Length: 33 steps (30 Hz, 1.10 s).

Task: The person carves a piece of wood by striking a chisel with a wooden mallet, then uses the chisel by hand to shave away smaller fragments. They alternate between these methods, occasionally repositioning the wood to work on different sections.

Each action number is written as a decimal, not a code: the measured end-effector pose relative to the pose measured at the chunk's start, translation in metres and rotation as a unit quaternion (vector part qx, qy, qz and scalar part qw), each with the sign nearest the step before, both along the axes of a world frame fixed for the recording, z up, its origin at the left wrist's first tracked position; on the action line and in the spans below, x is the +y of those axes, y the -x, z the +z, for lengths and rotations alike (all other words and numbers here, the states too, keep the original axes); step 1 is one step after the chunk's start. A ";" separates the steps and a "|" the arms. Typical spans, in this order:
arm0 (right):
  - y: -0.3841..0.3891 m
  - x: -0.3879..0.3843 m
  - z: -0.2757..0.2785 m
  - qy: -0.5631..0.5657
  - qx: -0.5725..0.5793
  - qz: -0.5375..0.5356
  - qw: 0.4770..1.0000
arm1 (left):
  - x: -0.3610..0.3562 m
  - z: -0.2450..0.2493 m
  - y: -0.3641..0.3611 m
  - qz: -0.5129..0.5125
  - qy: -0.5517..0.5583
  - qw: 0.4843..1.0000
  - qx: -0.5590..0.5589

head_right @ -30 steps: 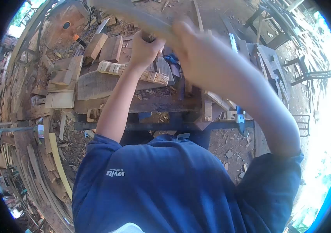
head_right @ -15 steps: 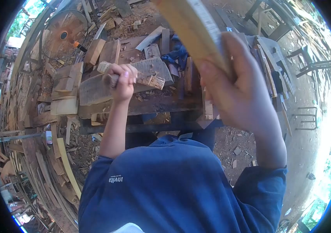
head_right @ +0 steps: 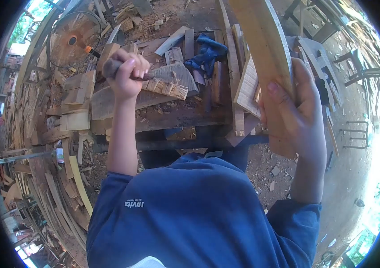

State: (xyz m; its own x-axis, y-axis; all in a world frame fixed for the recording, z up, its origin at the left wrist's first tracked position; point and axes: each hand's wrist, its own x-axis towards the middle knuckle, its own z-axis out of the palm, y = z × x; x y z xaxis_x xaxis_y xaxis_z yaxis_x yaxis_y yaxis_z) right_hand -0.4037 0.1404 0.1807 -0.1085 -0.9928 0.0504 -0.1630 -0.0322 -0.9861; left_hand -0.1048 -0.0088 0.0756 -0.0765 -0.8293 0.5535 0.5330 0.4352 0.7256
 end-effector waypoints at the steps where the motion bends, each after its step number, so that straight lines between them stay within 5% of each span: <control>1: 0.000 -0.001 -0.002 -0.010 0.004 -0.004 1.000 | -0.002 0.003 0.003 -0.005 0.003 0.999 -0.032; 6: -0.004 -0.001 -0.002 -0.027 -0.021 0.020 0.999 | 0.001 0.012 0.018 0.017 -0.031 0.992 -0.123; 33: -0.026 -0.009 -0.008 -0.078 0.054 0.006 0.995 | -0.003 0.019 0.036 0.003 -0.053 0.986 -0.159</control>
State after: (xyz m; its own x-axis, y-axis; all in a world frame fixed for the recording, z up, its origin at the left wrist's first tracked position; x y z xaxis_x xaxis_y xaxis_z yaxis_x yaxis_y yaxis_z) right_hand -0.3776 0.1318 0.1723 -0.0999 -0.9905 -0.0941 -0.2688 0.1179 -0.9560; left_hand -0.1413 -0.0123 0.0943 -0.2270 -0.8826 0.4117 0.2679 0.3499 0.8977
